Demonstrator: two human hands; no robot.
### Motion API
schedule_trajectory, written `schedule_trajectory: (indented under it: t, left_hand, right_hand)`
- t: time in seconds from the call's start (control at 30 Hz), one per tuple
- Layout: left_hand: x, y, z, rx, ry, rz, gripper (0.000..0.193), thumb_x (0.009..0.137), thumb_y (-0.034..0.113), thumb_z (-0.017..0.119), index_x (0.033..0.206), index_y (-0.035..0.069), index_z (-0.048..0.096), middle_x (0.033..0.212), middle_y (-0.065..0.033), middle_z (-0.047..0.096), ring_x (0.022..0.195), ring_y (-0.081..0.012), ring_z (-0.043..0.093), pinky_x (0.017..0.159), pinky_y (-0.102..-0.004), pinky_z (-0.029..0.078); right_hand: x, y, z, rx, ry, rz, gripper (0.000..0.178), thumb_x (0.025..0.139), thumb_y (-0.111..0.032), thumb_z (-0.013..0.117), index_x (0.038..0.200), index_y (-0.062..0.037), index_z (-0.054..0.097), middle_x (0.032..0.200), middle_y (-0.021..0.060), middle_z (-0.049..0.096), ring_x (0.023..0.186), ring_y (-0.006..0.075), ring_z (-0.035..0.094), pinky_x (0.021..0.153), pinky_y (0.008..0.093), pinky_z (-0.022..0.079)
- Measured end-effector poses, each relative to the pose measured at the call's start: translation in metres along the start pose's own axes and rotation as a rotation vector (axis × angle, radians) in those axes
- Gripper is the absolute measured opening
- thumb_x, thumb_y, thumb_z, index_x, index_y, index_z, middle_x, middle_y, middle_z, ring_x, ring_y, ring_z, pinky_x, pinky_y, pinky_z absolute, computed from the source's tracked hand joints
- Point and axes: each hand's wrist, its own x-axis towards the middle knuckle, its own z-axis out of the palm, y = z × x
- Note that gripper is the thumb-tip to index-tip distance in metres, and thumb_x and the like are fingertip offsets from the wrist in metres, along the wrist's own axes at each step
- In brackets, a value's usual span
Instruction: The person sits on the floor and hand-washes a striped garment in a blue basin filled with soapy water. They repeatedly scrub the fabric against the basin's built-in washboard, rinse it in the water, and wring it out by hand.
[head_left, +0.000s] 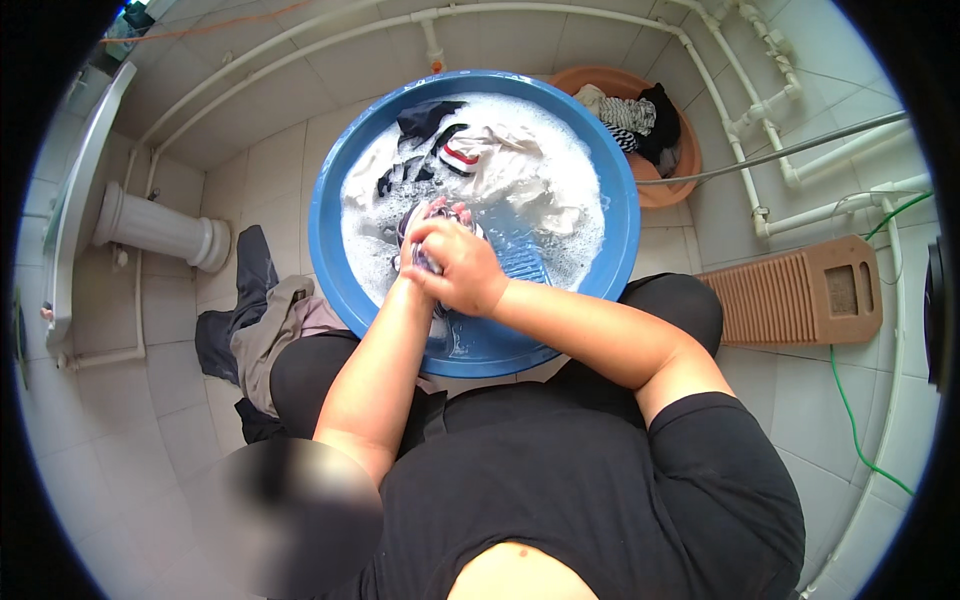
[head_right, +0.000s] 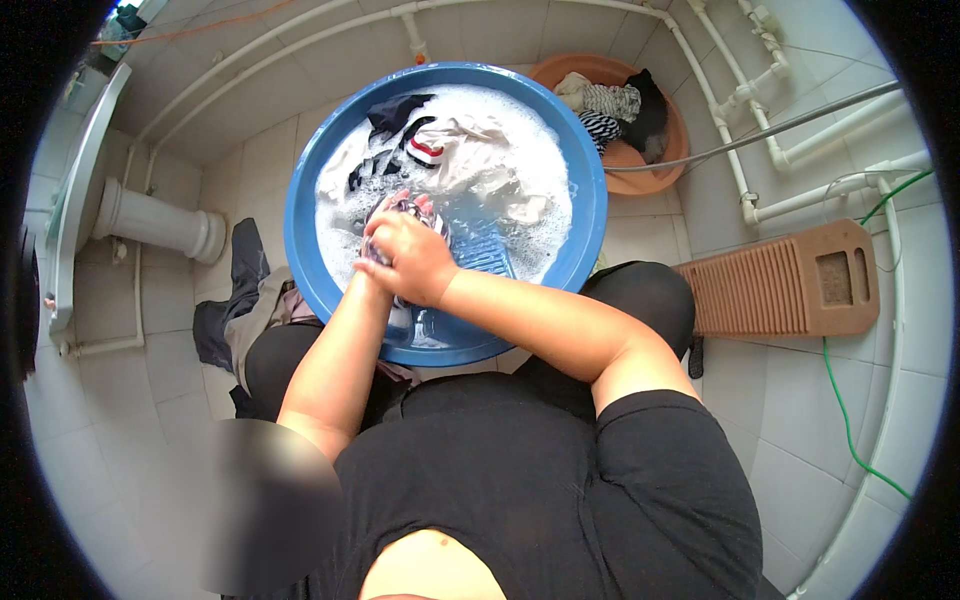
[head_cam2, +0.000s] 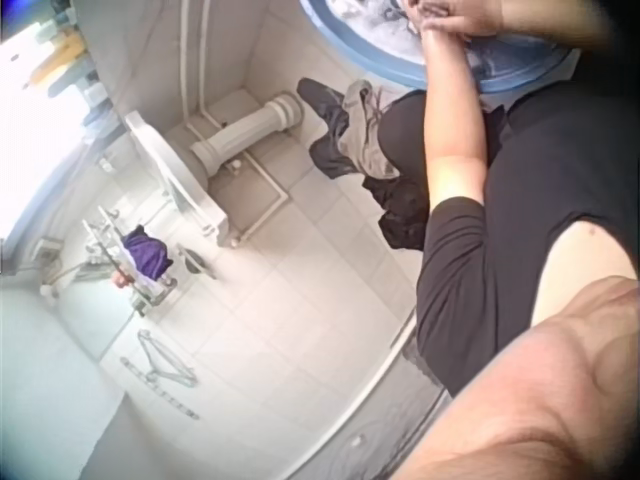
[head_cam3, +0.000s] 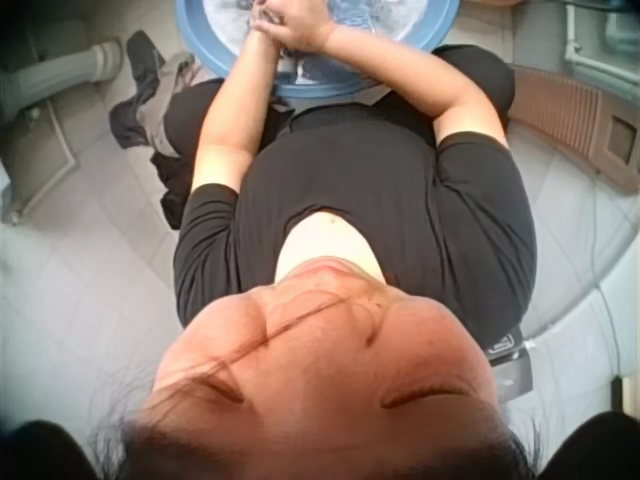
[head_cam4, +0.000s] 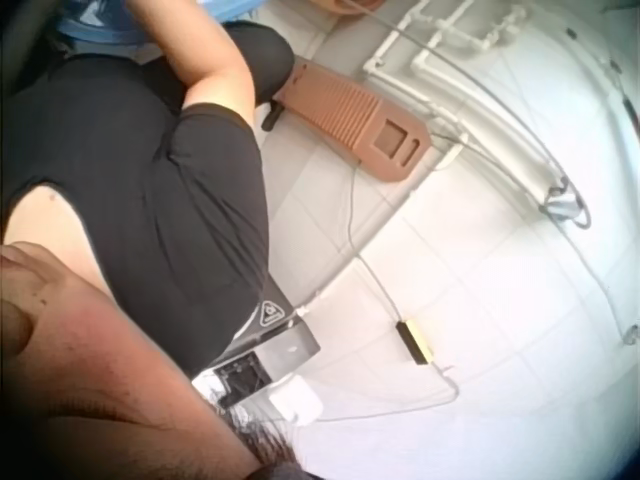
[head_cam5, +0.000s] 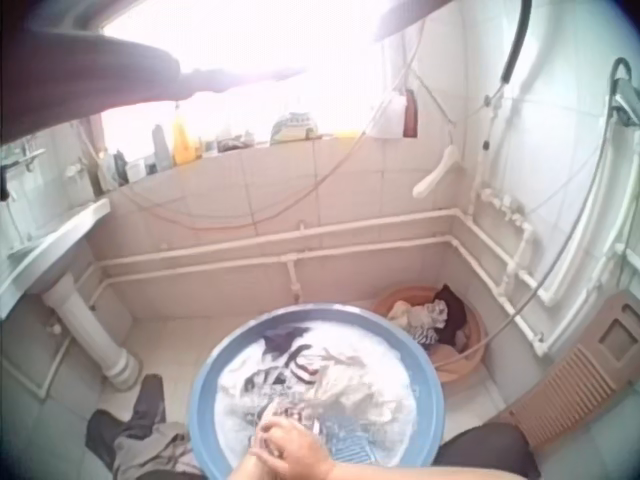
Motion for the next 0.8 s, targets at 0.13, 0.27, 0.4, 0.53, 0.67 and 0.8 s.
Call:
schedule_trajectory:
  t: [0.13,0.27,0.4,0.53,0.67,0.8]
  left_hand:
    - [0.0,-0.003,-0.008,0.102,0.057,-0.047,0.026,0.091,0.032,0.046,0.102,0.01,0.054,0.087,-0.0099,0.06,0.075,-0.021,0.057,0.071,-0.0336,0.048]
    - [-0.015,-0.01,0.029,0.283,0.297,0.05,0.026,0.088,0.03,0.051,0.094,0.006,0.059,0.087,-0.0056,0.06,0.078,-0.0181,0.058,0.07,-0.031,0.048]
    - [-0.019,-0.01,0.017,0.249,0.212,0.043,0.024,0.088,0.03,0.053,0.082,0.008,0.059,0.076,-0.0036,0.059,0.07,-0.0162,0.057,0.067,-0.0289,0.048]
    - [0.013,-0.006,-0.026,0.01,0.114,-0.09,0.025,0.089,0.031,0.052,0.075,0.01,0.054,0.067,-0.0036,0.055,0.059,-0.0166,0.054,0.056,-0.0316,0.046]
    - [-0.017,-0.008,0.032,0.259,0.185,0.121,0.028,0.088,0.032,0.054,0.094,0.004,0.056,0.087,-0.0056,0.059,0.079,-0.0144,0.056,0.075,-0.0293,0.045]
    - [-0.015,0.002,0.015,1.312,0.027,0.645,0.078,0.073,0.034,0.071,0.132,0.002,0.032,0.128,-0.0164,0.042,0.116,-0.0284,0.043,0.098,-0.0352,0.035]
  right_hand:
    - [-0.006,0.009,-0.002,-0.14,-0.034,-0.164,0.023,0.072,-0.03,0.065,0.071,-0.0086,0.056,0.081,0.0072,0.057,0.072,0.0284,0.058,0.064,0.0364,0.047]
    - [0.005,0.062,0.001,-0.155,0.167,0.233,0.03,0.074,-0.033,0.062,0.059,-0.0081,0.053,0.064,0.0138,0.055,0.06,0.0336,0.055,0.051,0.0413,0.043]
    - [-0.003,0.028,0.006,-0.112,0.136,0.122,0.028,0.075,-0.029,0.061,0.058,-0.0083,0.053,0.061,0.0128,0.054,0.057,0.0321,0.054,0.053,0.0406,0.043]
    - [-0.007,0.01,0.01,-0.035,0.076,-0.076,0.02,0.072,-0.024,0.064,0.062,-0.0095,0.055,0.061,0.0109,0.053,0.057,0.0298,0.054,0.054,0.0377,0.044]
    - [0.005,0.071,-0.019,-0.263,0.064,0.533,0.038,0.082,-0.041,0.055,0.074,-0.0044,0.059,0.076,0.0192,0.06,0.072,0.0377,0.058,0.062,0.0428,0.046]
    - [-0.01,0.124,-0.045,-0.458,0.088,0.659,0.033,0.086,-0.04,0.051,0.1,-0.0111,0.058,0.108,0.0153,0.055,0.096,0.0353,0.054,0.082,0.0432,0.044]
